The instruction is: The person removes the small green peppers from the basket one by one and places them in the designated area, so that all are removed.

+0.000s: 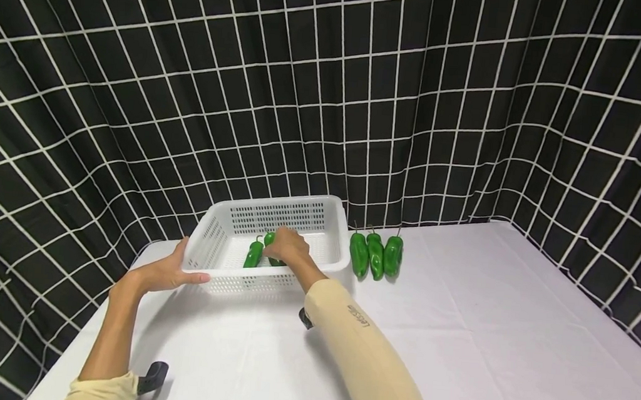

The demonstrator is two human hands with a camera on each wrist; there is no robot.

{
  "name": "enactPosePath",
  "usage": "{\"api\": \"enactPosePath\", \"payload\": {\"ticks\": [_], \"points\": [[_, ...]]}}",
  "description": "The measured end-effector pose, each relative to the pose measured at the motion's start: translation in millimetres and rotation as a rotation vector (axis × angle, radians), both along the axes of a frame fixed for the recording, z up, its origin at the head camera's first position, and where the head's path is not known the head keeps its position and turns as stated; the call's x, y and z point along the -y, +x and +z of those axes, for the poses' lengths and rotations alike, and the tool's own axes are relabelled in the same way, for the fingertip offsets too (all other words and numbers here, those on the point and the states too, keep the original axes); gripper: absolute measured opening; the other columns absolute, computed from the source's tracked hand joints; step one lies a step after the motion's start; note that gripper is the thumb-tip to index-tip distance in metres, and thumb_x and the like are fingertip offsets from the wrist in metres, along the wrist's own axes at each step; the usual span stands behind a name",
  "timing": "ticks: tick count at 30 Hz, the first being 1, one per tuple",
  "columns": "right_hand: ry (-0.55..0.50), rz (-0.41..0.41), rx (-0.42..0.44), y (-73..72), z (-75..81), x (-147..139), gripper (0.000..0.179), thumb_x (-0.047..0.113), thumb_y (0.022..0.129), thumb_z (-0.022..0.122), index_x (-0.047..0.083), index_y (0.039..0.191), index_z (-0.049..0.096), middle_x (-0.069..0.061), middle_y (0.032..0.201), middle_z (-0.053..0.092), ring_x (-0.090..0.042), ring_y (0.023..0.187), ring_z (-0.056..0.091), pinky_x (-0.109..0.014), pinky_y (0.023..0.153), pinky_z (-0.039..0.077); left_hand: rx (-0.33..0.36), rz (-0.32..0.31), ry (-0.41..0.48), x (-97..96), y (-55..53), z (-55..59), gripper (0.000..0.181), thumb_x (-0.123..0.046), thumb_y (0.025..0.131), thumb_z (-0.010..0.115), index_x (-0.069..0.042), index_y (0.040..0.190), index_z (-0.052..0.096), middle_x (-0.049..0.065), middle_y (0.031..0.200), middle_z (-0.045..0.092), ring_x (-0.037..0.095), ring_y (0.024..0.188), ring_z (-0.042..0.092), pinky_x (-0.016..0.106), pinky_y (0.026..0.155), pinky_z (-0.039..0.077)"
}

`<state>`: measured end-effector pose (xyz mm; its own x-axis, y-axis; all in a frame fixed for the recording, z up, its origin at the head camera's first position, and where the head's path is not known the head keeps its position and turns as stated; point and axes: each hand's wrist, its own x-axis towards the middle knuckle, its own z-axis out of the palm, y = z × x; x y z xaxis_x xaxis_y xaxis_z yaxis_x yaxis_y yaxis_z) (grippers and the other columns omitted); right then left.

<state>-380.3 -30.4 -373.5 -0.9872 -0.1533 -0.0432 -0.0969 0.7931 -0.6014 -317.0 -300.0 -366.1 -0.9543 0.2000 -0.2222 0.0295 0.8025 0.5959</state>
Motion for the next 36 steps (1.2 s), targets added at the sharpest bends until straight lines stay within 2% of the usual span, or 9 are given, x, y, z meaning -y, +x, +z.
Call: {"api": "enactPosePath", "payload": {"ticks": [6, 12, 18, 25, 27, 36], "points": [[-0.034, -0.015, -0.116, -7.1, 2.3, -3.7, 0.040, 0.028, 0.091, 0.077, 0.001, 0.119, 0.067, -0.010, 0.091, 0.072, -0.016, 0.068, 0.062, -0.023, 0.053, 0.046, -0.011, -0.010, 0.007, -2.5, -0.5, -0.3, 0.140, -0.061, 0.085, 0.078, -0.002, 0.162, -0.023, 0.031, 0.173, 0.004, 0.050, 0.158, 0.016, 0.070, 0.126, 0.018], [-0.098, -0.012, -0.209, 0.1, 14.4, -8.2, 0.060, 0.028, 0.091, 0.078, 0.001, 0.142, 0.058, -0.014, 0.102, 0.077, -0.021, 0.077, 0.069, -0.026, 0.057, 0.051, -0.036, -0.037, 0.027, -2.6, -0.8, 1.1, 0.138, -0.059, 0.086, 0.078, -0.001, 0.162, -0.021, 0.031, 0.172, 0.006, 0.050, 0.158, 0.018, 0.069, 0.126, 0.019], [-0.126, 0.012, -0.263, 13.8, 31.6, -15.1, 0.061, 0.025, 0.092, 0.076, 0.003, 0.145, 0.056, -0.014, 0.101, 0.078, -0.022, 0.078, 0.071, -0.026, 0.059, 0.051, -0.037, -0.040, 0.041, -1.3, 0.0, 1.0, 0.137, -0.058, 0.086, 0.079, -0.002, 0.162, -0.020, 0.030, 0.172, 0.009, 0.048, 0.157, 0.021, 0.068, 0.126, 0.021], [-0.172, 0.041, -0.287, 25.1, 46.6, -35.0, 0.062, 0.020, 0.091, 0.072, 0.001, 0.147, 0.053, -0.009, 0.078, 0.070, -0.013, 0.059, 0.054, -0.021, 0.050, 0.041, -0.036, -0.035, 0.033, -0.9, 1.6, 1.0, 0.136, -0.058, 0.086, 0.079, -0.004, 0.163, -0.020, 0.029, 0.172, 0.007, 0.049, 0.158, 0.019, 0.068, 0.127, 0.019], [-0.175, 0.044, -0.290, 26.3, 48.4, -41.6, 0.062, 0.019, 0.091, 0.071, 0.001, 0.147, 0.053, -0.008, 0.076, 0.069, -0.012, 0.056, 0.054, -0.021, 0.050, 0.042, -0.036, -0.035, 0.025, -0.8, 1.7, 0.2, 0.137, -0.059, 0.086, 0.078, -0.003, 0.162, -0.021, 0.030, 0.172, 0.006, 0.050, 0.158, 0.018, 0.069, 0.127, 0.019], [-0.217, 0.050, -0.319, 29.2, 51.5, -69.1, 0.065, 0.016, 0.088, 0.069, 0.001, 0.149, 0.052, -0.013, 0.085, 0.072, -0.015, 0.063, 0.061, -0.023, 0.056, 0.049, -0.056, -0.042, 0.044, 0.3, 1.0, -1.9, 0.134, -0.056, 0.086, 0.079, -0.005, 0.163, -0.018, 0.029, 0.172, 0.008, 0.049, 0.158, 0.020, 0.069, 0.126, 0.019]]}}
